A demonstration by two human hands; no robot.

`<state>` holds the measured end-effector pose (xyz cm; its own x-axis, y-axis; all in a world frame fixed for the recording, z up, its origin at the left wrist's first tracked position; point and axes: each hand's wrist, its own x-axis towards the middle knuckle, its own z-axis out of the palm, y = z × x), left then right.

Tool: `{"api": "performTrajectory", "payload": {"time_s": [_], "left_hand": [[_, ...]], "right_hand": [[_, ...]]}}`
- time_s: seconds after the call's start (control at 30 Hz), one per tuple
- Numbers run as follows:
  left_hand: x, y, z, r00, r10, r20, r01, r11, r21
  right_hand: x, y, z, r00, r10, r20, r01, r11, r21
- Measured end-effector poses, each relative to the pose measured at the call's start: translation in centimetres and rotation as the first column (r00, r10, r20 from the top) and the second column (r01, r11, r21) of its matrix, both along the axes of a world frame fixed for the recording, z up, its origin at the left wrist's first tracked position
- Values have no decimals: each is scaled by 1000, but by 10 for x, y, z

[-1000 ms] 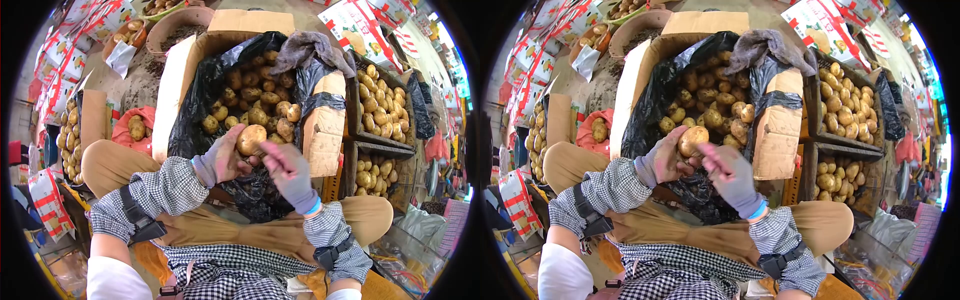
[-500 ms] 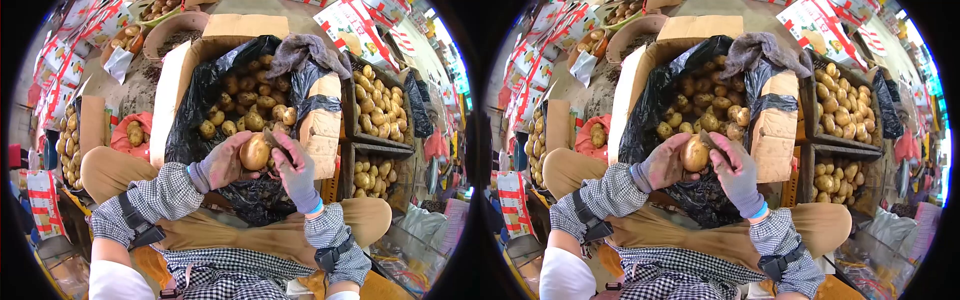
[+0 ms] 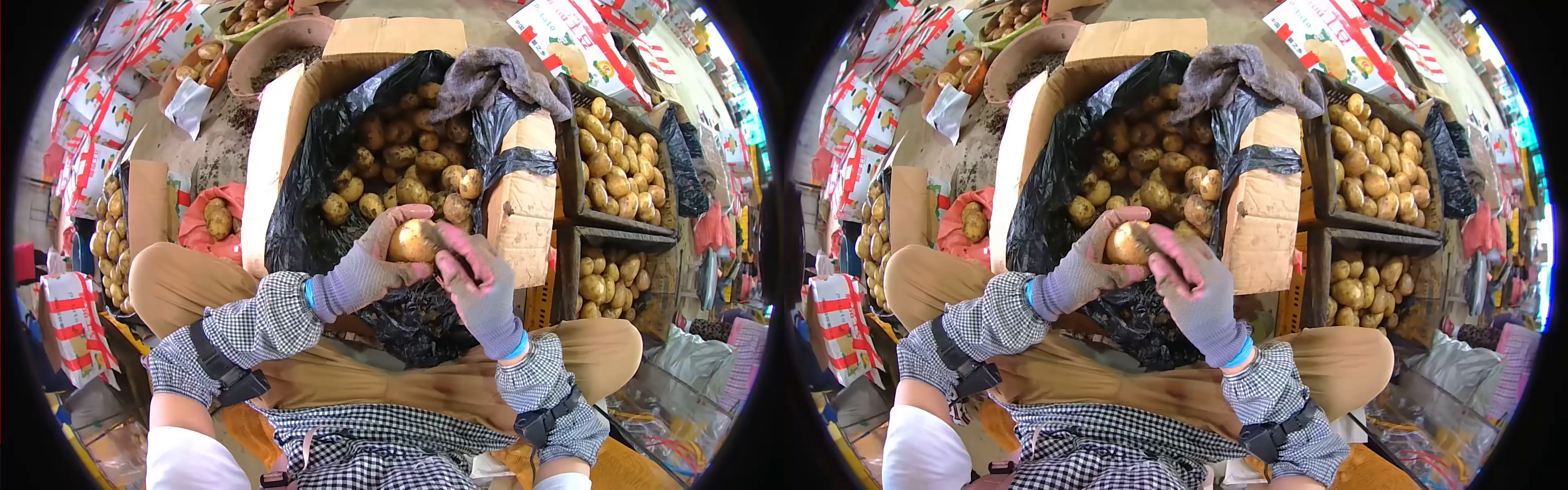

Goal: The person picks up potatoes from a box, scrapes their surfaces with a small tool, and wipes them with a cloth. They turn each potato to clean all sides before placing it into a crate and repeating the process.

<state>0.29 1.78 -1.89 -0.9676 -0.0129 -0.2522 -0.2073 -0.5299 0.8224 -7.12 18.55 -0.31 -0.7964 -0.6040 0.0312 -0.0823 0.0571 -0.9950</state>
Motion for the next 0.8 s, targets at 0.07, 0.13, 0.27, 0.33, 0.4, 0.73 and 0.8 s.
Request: {"api": "performTrajectory", "payload": {"time_s": [0.07, 0.13, 0.27, 0.33, 0.4, 0.73, 0.8], "left_hand": [[-2, -2, 5, 1000, -5, 15, 6, 998, -66], [-2, -1, 3, 1000, 2, -29, -8, 974, -224], [0, -6, -6, 993, -40, -108, -36, 782, -622], [0, -8, -2, 993, -91, -76, 1, 649, -761], [0, -6, -1, 987, -101, -125, -41, 591, -805], [1, -2, -3, 982, -96, -163, -109, 415, -903], [3, -1, -4, 983, -93, -156, -106, 406, -908]], "right_hand": [[0, -1, -4, 972, 37, -232, -26, 998, 49], [-4, -3, 4, 990, -21, -138, 31, 997, 73], [0, -5, 1, 956, 12, -292, 13, 996, 85], [3, -6, 0, 947, 96, -306, -70, 993, 94], [-5, -3, 4, 994, 9, -106, 2, 995, 104], [0, -3, 7, 1000, -21, 0, 21, 990, 141], [2, -4, 3, 987, 30, -157, -7, 989, 145]]}}
